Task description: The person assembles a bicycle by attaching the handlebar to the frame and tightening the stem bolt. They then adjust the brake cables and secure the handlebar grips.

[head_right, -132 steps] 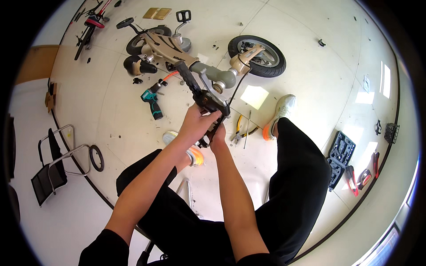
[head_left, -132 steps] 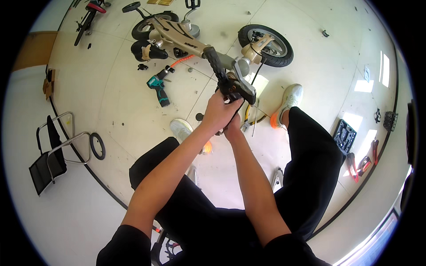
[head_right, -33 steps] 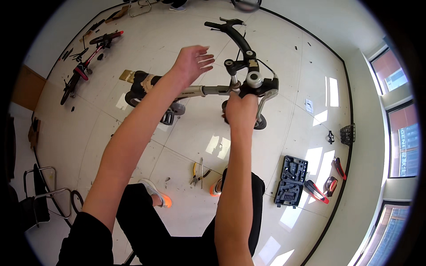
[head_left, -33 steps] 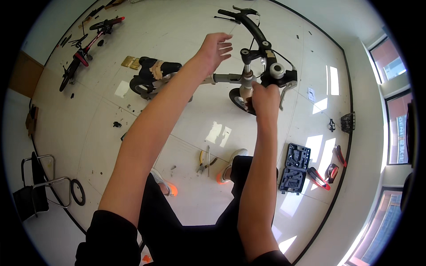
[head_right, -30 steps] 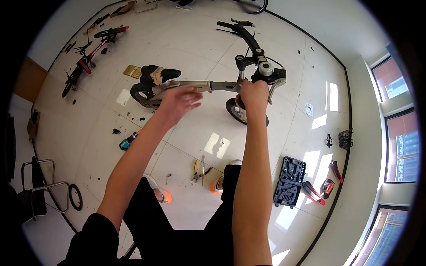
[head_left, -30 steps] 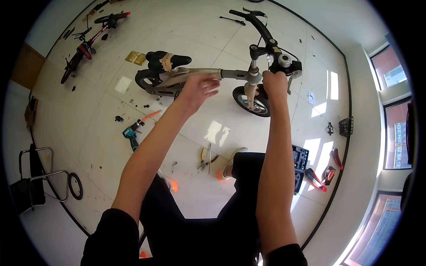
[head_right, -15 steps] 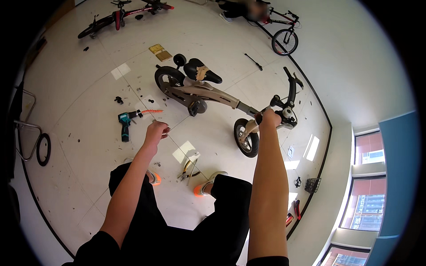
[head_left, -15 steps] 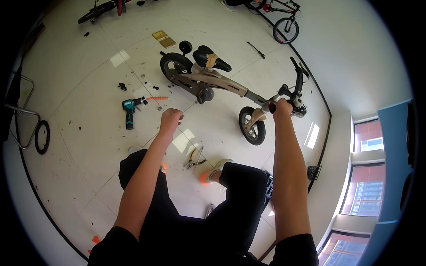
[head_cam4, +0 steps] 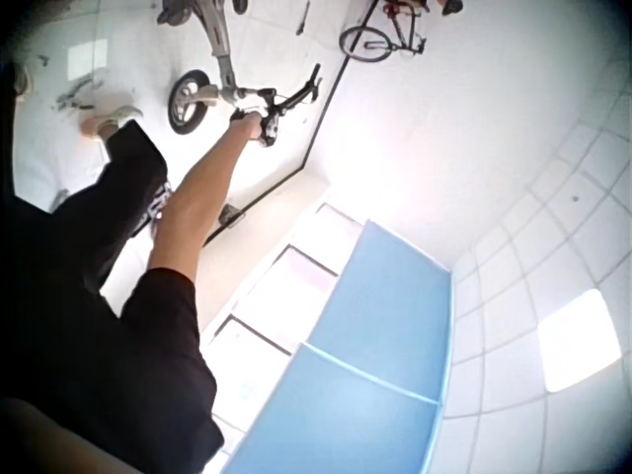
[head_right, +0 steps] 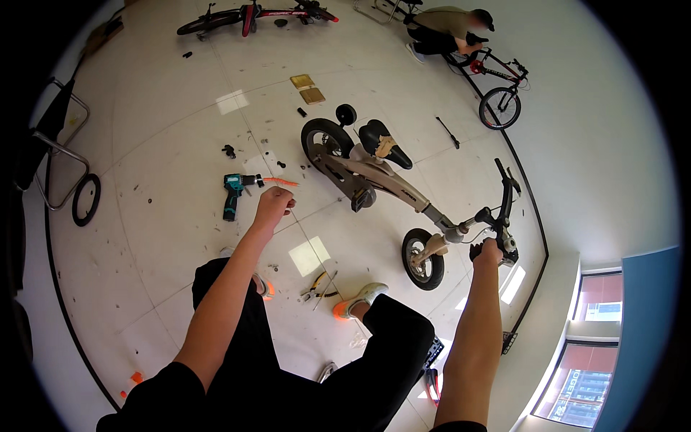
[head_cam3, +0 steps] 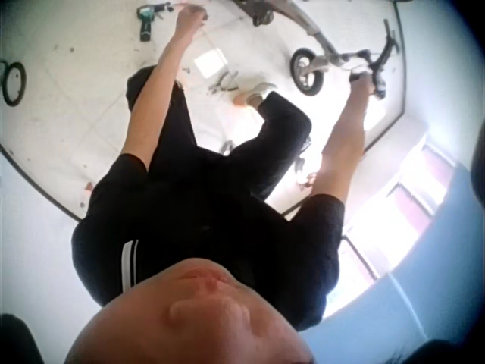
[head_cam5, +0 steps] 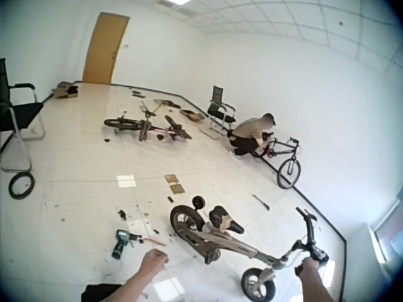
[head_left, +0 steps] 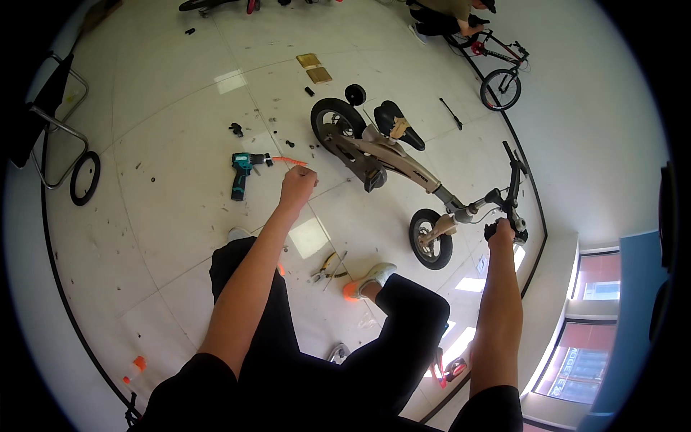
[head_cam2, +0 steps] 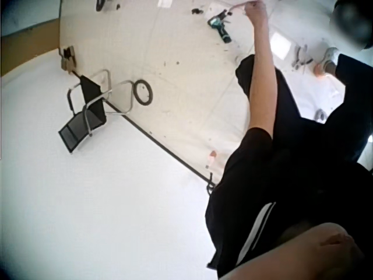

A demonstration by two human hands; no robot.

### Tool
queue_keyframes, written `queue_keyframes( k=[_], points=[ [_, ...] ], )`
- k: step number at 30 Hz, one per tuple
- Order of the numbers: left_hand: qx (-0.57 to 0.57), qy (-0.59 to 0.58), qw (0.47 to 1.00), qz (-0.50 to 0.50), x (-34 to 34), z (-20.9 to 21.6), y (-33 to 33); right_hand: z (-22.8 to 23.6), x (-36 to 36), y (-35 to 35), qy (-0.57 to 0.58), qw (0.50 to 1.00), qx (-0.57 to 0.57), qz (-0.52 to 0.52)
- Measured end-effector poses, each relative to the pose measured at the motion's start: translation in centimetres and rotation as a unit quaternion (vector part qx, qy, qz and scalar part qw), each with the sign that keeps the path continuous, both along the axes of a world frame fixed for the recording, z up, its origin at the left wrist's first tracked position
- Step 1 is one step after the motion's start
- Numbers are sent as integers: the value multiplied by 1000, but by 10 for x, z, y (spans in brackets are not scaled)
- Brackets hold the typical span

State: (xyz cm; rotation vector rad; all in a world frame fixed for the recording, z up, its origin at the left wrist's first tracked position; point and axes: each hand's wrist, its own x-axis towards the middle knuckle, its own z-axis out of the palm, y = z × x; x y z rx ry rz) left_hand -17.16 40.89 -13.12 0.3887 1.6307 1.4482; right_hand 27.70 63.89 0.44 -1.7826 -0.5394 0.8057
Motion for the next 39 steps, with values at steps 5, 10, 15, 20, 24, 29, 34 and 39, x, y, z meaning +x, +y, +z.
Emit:
queue_keyframes(
  k=[5, 10, 15, 20, 24, 29, 34, 39],
  points=[
    [12, -49, 999, -11, -39, 0, 21, 9, 18, -2, -41, 998, -35, 19],
    [0, -84, 996, -37, -80, -13, 52, 5, -11, -1, -47, 998, -43, -9],
    [1, -82, 993, -83, -95, -31, 92, -9, -29, 7, -154, 985, -82, -1],
    [-24, -69, 987, -145, -97, -48, 125, -15, -57, 3, -144, 988, -44, -15],
    [-25, -59, 981, -185, -84, -44, 139, -11, -64, -4, -159, 986, -56, -6],
    [-13, -34, 976, -213, -53, -48, 135, -4, -78, -18, -150, 987, -56, 6],
    [-12, 4, 974, -225, -16, -43, 121, -14, -54, -24, -127, 991, -19, 41],
    [-6, 16, 976, -216, 32, -32, 90, -19, -41, -29, -100, 993, 12, 57]
  ],
)
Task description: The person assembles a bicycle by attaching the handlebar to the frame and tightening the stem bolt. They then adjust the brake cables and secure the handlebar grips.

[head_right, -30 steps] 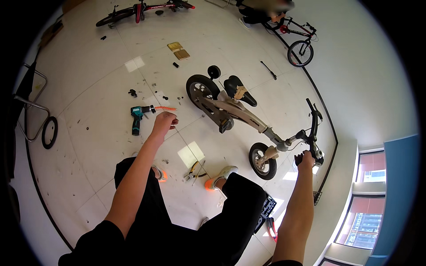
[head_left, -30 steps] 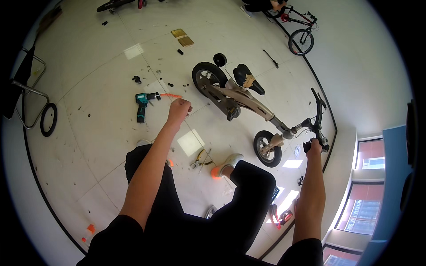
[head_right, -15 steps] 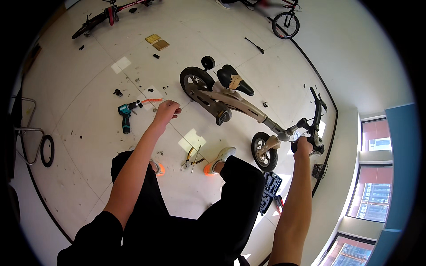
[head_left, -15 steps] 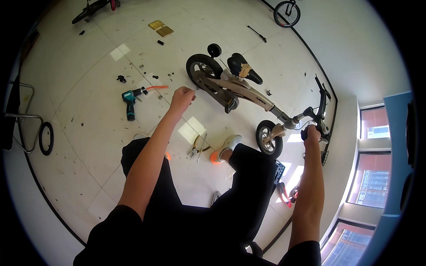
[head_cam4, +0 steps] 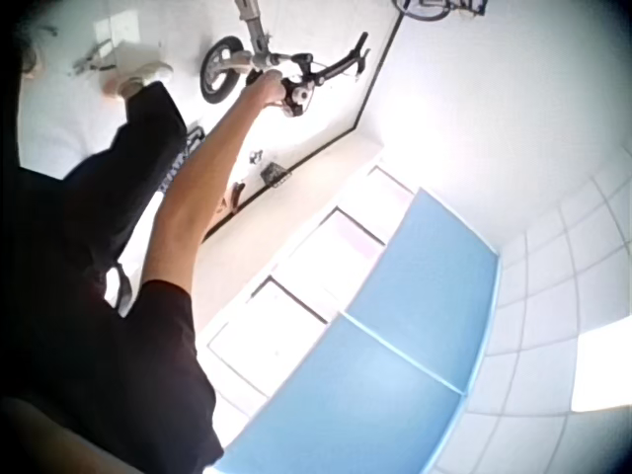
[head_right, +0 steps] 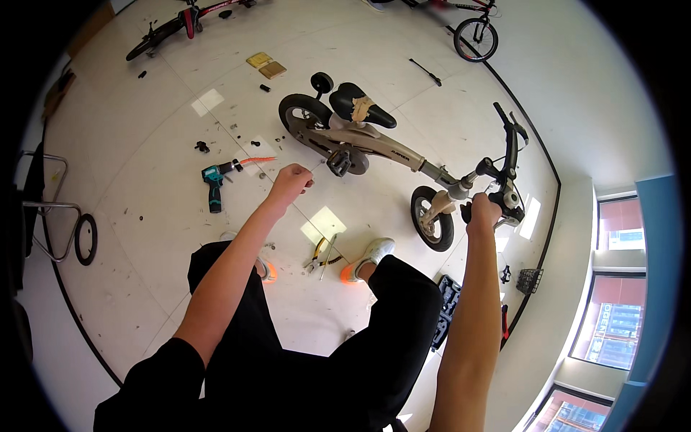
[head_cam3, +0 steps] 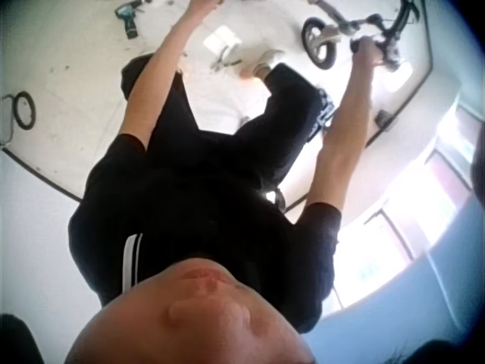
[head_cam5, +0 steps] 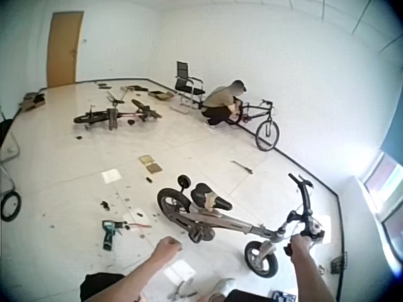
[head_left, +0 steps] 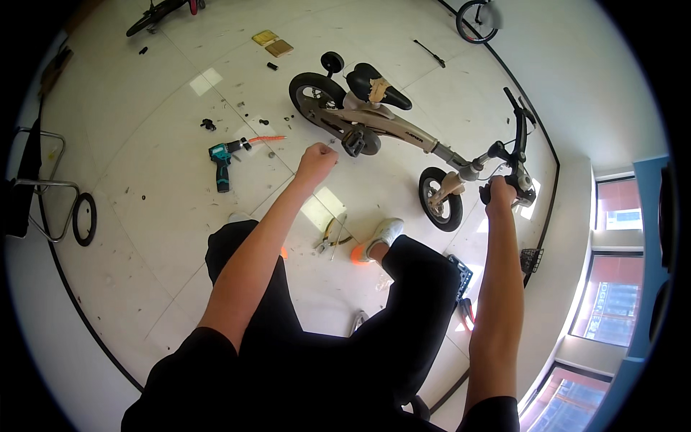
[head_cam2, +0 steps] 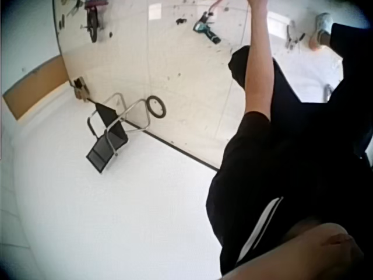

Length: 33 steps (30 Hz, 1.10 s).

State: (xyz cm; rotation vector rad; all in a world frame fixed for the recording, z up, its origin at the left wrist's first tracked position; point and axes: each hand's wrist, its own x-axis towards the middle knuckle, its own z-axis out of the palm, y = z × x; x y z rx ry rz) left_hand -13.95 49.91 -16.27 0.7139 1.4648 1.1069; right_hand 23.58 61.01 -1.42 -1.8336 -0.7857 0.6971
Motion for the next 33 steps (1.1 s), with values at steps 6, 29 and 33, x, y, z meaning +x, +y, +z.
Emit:
queue_keyframes(
  k=[6, 29, 33],
  points=[
    [25, 52, 998, 30, 58, 3, -50, 7, 34, 5, 54, 997, -10, 48],
    [65, 431, 886, 156, 54, 37, -126, 12, 150, -2, 26, 975, -107, 193],
    [79, 417, 893, 153, -3, 19, -88, 16, 154, -33, -16, 976, -147, 160]
  ],
)
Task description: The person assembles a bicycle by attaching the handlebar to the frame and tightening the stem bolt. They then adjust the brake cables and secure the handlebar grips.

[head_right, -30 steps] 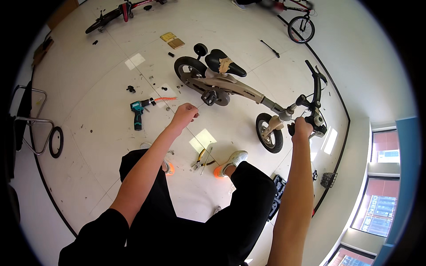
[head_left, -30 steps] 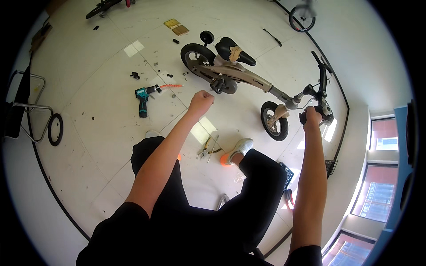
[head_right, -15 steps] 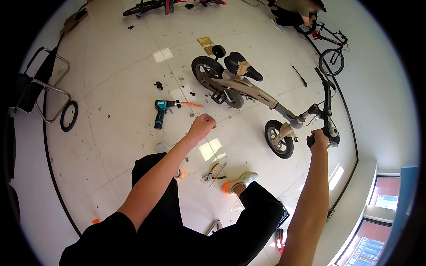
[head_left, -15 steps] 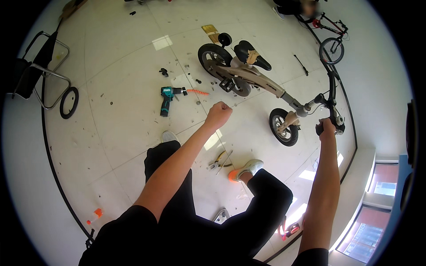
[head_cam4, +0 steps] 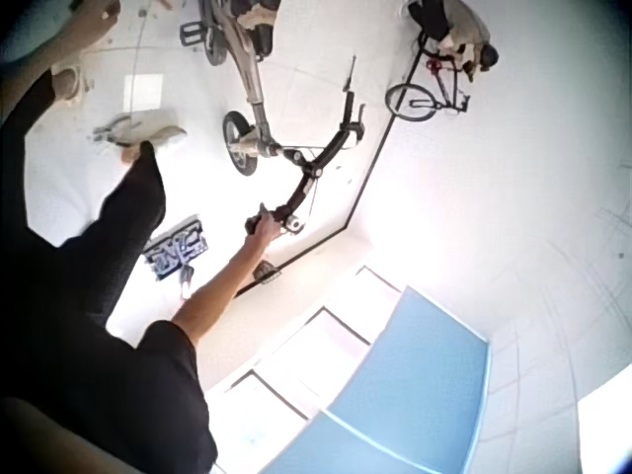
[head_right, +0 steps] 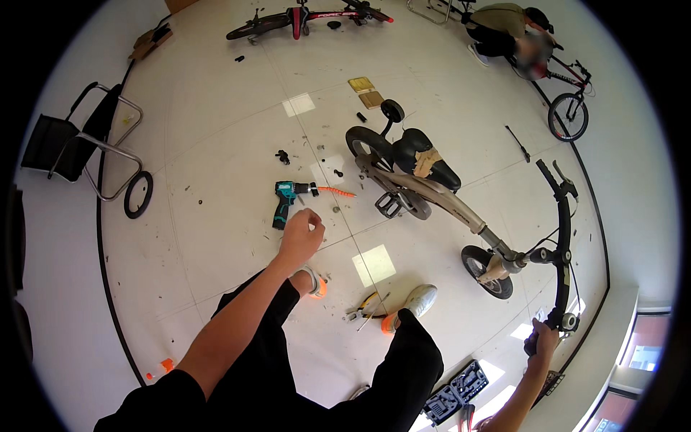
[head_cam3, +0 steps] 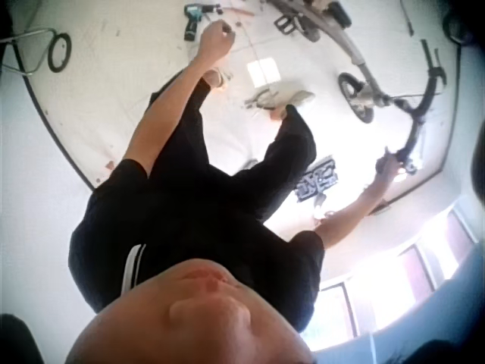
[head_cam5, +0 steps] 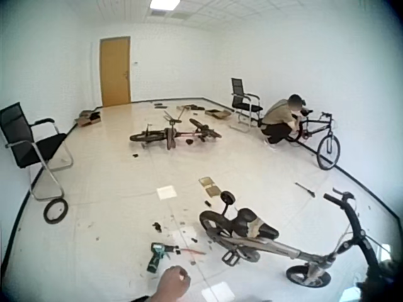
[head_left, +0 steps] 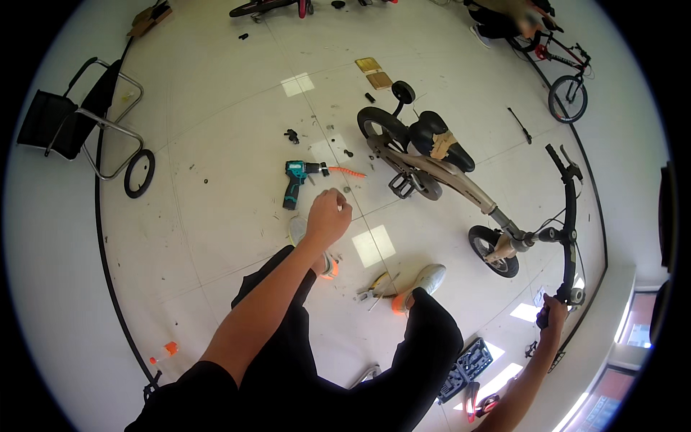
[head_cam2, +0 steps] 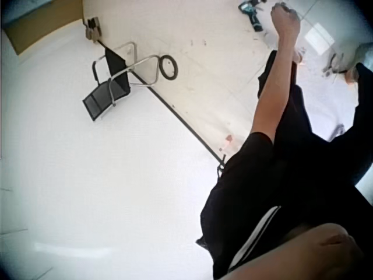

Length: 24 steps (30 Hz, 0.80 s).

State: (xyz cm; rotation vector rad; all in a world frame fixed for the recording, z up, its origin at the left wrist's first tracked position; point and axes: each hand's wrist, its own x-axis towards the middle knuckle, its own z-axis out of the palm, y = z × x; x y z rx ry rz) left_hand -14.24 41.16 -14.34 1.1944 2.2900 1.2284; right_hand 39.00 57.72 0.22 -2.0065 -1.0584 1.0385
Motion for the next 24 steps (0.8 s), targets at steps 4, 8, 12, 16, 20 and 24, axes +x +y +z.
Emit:
queue_keyframes(
  k=[4, 8, 12, 16, 20, 24],
  points=[
    [-1, -31, 999, 35, -79, -19, 165, -14, -5, -16, 10, 995, 13, -94],
    [-31, 36, 999, 18, -143, -102, 312, -23, -48, -18, -37, 989, -27, -142],
    [-80, 70, 993, -50, -145, -188, 423, -36, -74, -19, -62, 977, -35, -200],
    [-253, -6, 950, -186, -111, -232, 513, -37, -107, -13, -93, 962, -53, -250],
    [-306, -180, 929, -100, -94, -298, 570, -46, -128, 8, -109, 953, -61, -276],
    [-244, -338, 909, -7, -79, -322, 595, -53, -125, 39, -111, 945, -78, -297]
  ],
)
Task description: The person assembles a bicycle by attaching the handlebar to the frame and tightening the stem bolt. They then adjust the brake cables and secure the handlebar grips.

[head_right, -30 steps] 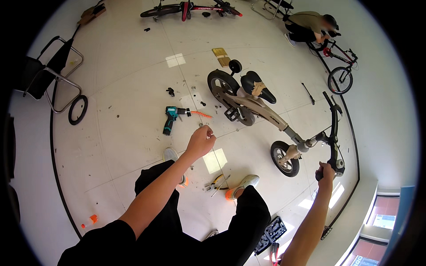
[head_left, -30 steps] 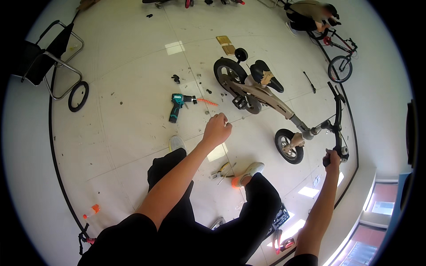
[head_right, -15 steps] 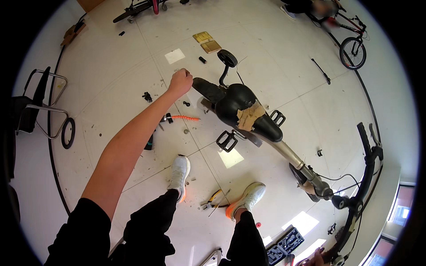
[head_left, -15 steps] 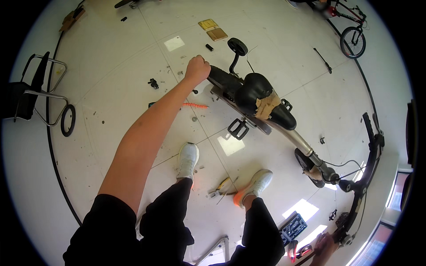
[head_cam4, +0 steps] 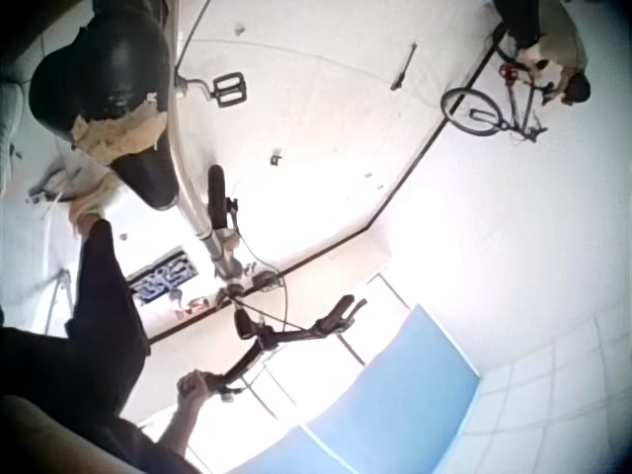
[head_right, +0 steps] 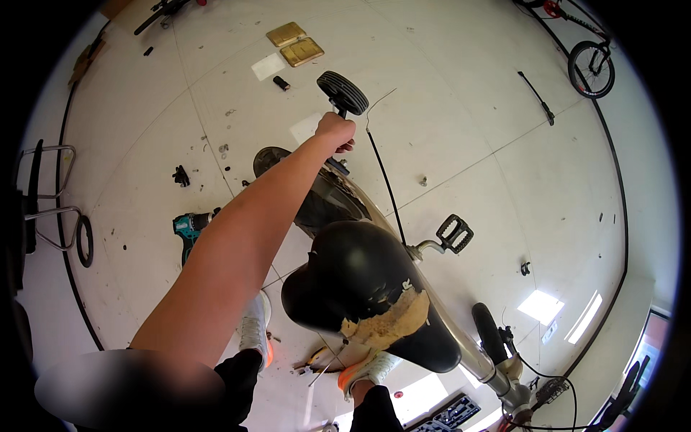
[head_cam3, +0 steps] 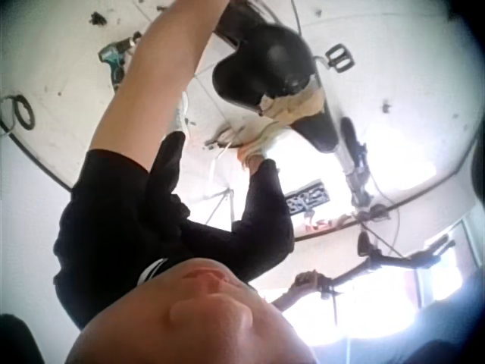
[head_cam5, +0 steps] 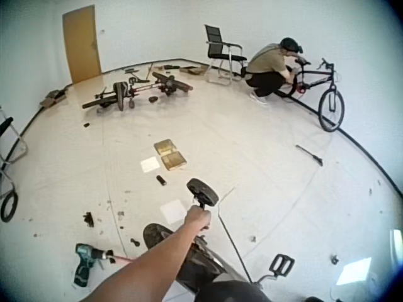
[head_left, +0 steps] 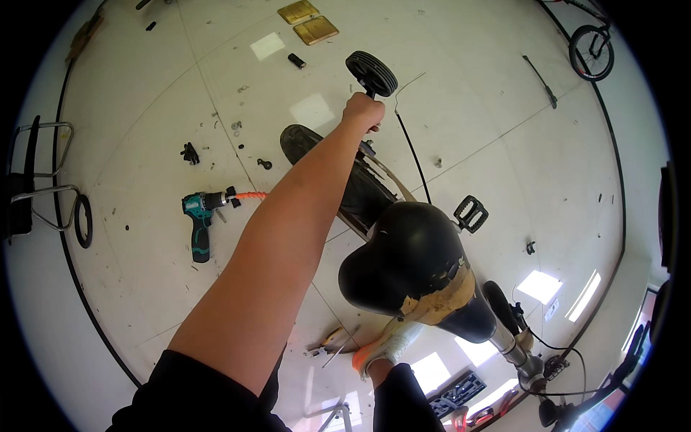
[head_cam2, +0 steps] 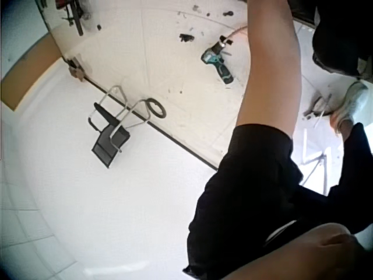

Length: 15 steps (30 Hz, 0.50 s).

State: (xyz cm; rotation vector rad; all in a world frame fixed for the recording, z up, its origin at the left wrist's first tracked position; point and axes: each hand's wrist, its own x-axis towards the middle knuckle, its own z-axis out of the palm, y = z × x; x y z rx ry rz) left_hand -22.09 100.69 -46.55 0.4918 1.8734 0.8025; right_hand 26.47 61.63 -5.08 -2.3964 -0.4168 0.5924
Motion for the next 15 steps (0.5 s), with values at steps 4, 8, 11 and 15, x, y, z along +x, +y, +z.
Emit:
queue_keyframes(
  k=[4, 8, 11, 15],
  points=[
    [-41, -95, 990, -93, -26, -33, 1, -5, 8, 17, 14, 1000, -14, -15],
    [-165, -78, 947, -265, -45, -56, 10, -7, 18, 33, 27, 999, -13, -23],
    [-189, 245, 810, -498, -17, -29, 21, -9, 23, 36, 21, 999, -22, -28],
    [-203, 364, 745, -520, 5, -35, 33, -10, 21, 36, 21, 999, -23, -38]
  ],
)
